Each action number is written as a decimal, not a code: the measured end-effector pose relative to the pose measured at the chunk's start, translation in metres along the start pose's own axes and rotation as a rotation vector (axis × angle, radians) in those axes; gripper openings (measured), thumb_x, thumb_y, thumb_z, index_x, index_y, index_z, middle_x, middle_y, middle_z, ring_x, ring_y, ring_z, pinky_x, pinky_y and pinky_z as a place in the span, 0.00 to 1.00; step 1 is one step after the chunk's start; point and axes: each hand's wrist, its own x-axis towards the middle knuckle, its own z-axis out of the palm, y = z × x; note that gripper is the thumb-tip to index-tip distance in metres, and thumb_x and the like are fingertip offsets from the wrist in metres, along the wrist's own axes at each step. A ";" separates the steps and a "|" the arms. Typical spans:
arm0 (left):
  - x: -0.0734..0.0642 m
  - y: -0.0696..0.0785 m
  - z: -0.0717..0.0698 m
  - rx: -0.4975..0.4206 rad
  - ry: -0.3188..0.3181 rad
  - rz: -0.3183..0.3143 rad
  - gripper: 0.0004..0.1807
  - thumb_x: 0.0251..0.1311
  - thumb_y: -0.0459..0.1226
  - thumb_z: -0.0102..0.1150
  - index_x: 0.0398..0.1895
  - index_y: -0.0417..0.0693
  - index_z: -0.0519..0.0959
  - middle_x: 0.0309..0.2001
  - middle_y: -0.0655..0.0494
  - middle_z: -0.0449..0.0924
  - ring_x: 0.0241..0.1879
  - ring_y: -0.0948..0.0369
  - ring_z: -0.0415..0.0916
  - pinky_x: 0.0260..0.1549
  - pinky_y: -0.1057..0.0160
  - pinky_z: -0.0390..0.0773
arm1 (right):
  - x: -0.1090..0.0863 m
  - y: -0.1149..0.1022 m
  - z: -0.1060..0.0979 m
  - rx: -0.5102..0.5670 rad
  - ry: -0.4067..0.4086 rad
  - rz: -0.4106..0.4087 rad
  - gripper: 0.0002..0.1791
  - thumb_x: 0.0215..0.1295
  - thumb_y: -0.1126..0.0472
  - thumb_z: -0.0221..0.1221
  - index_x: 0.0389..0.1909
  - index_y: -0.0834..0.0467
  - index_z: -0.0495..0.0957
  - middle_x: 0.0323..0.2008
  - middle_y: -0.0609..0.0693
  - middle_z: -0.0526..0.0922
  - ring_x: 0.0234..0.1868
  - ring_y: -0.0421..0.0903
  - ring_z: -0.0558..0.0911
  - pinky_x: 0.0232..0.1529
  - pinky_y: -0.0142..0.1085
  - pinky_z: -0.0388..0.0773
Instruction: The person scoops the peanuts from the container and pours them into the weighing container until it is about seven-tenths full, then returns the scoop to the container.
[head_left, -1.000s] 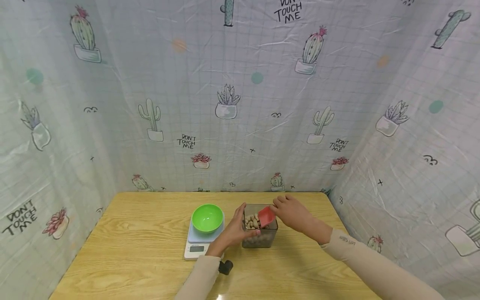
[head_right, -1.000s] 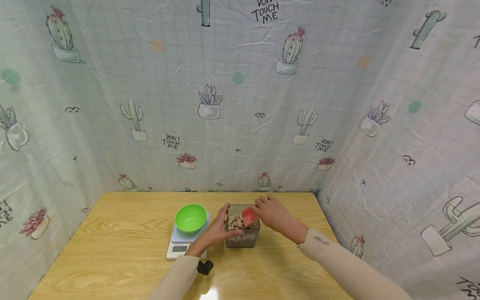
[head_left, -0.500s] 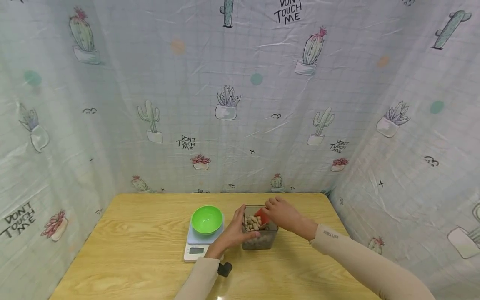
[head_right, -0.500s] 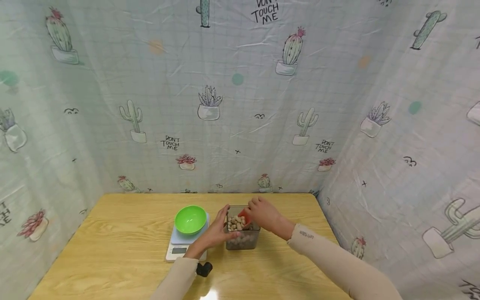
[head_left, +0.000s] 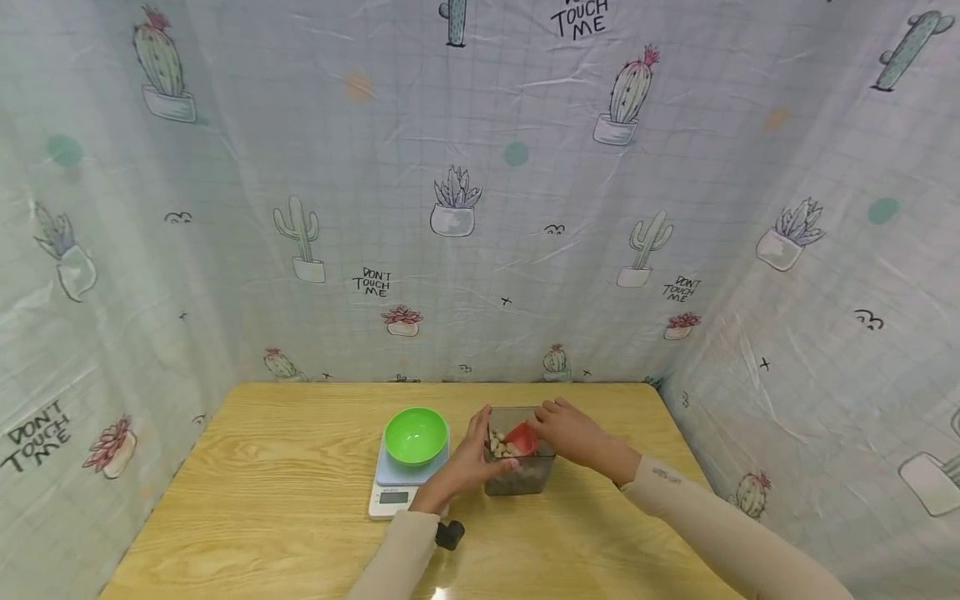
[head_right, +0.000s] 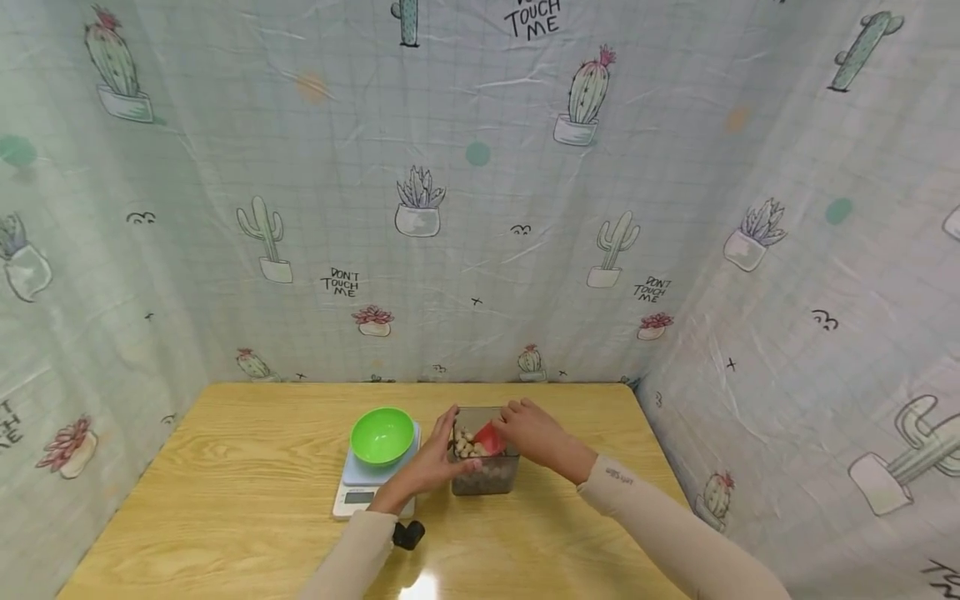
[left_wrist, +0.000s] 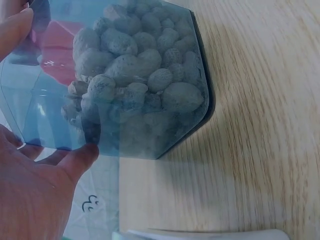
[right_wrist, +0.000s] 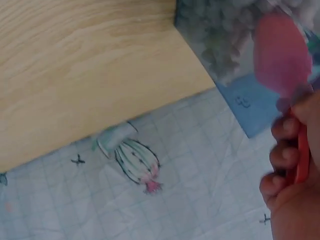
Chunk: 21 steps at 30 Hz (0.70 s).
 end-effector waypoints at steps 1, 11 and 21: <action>-0.001 0.000 -0.001 0.004 0.001 -0.007 0.60 0.57 0.57 0.65 0.80 0.54 0.35 0.80 0.44 0.36 0.74 0.41 0.55 0.65 0.41 0.67 | 0.001 -0.001 0.000 0.002 -0.004 0.000 0.11 0.61 0.56 0.67 0.41 0.50 0.76 0.32 0.44 0.78 0.33 0.43 0.76 0.33 0.34 0.61; 0.001 0.001 -0.002 0.013 -0.002 -0.002 0.61 0.56 0.59 0.66 0.80 0.55 0.35 0.80 0.46 0.36 0.74 0.42 0.54 0.65 0.41 0.66 | 0.008 0.006 -0.008 0.051 0.008 -0.069 0.12 0.58 0.57 0.67 0.42 0.50 0.78 0.33 0.44 0.82 0.34 0.43 0.78 0.32 0.35 0.66; 0.000 0.002 0.000 0.024 -0.012 -0.010 0.61 0.55 0.59 0.66 0.80 0.53 0.36 0.80 0.44 0.37 0.73 0.41 0.56 0.64 0.41 0.68 | 0.000 0.001 -0.005 0.097 -0.023 -0.009 0.08 0.62 0.58 0.65 0.41 0.50 0.77 0.31 0.43 0.80 0.31 0.42 0.76 0.31 0.33 0.58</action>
